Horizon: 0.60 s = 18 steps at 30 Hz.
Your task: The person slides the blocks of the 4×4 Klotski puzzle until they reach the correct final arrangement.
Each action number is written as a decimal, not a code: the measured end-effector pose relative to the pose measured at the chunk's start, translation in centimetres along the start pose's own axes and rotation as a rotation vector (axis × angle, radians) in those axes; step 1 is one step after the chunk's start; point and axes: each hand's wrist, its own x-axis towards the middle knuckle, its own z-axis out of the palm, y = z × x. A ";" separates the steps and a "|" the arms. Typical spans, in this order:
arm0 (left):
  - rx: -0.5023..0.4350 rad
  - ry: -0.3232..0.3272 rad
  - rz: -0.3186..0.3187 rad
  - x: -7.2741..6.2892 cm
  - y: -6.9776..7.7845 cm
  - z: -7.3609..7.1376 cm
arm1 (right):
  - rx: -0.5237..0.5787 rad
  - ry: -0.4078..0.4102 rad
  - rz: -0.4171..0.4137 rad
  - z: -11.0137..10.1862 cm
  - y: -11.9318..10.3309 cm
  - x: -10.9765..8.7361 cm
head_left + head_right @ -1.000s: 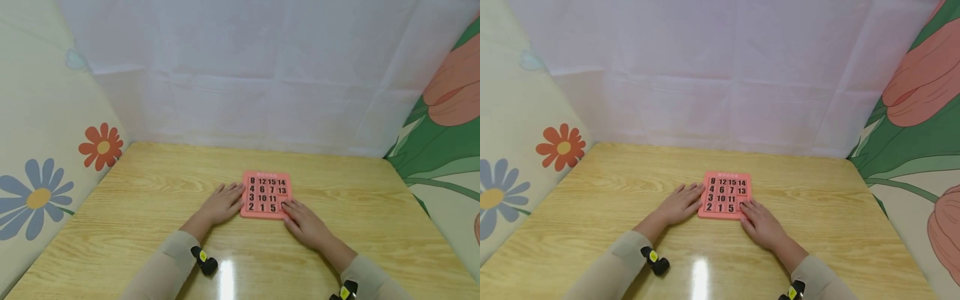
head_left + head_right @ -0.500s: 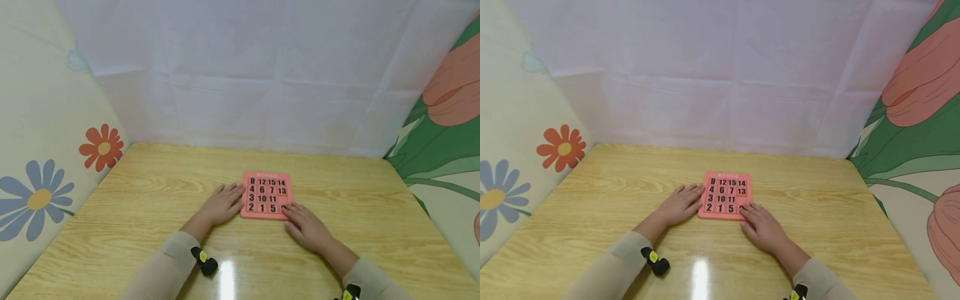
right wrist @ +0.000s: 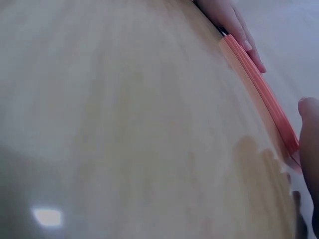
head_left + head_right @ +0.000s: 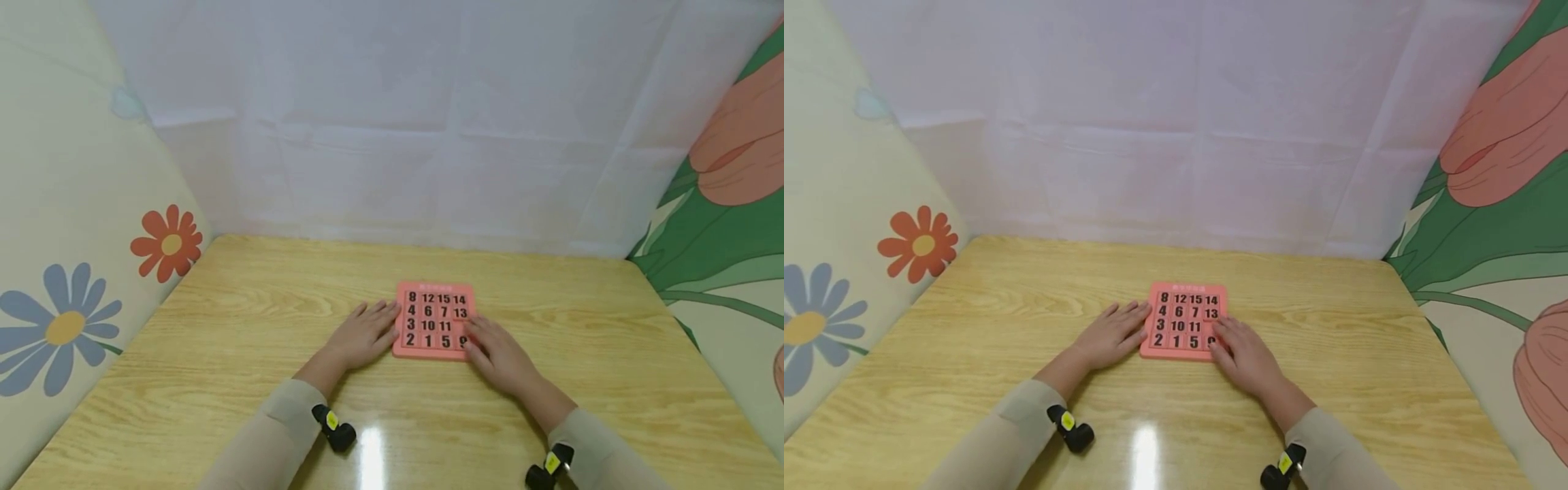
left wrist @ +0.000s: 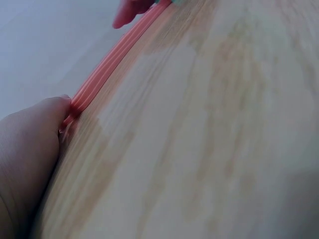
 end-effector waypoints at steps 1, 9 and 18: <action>-0.003 -0.001 -0.001 0.0 0.0 0.0 | 0.001 0.001 0.003 0.1 0.0 0.3; 0.006 -0.007 0.001 -0.1 0.0 0.1 | 0.010 -0.070 0.078 0.3 0.5 2.2; 0.004 -0.008 -0.004 0.0 0.0 0.1 | 0.004 -0.128 0.099 0.2 0.5 2.7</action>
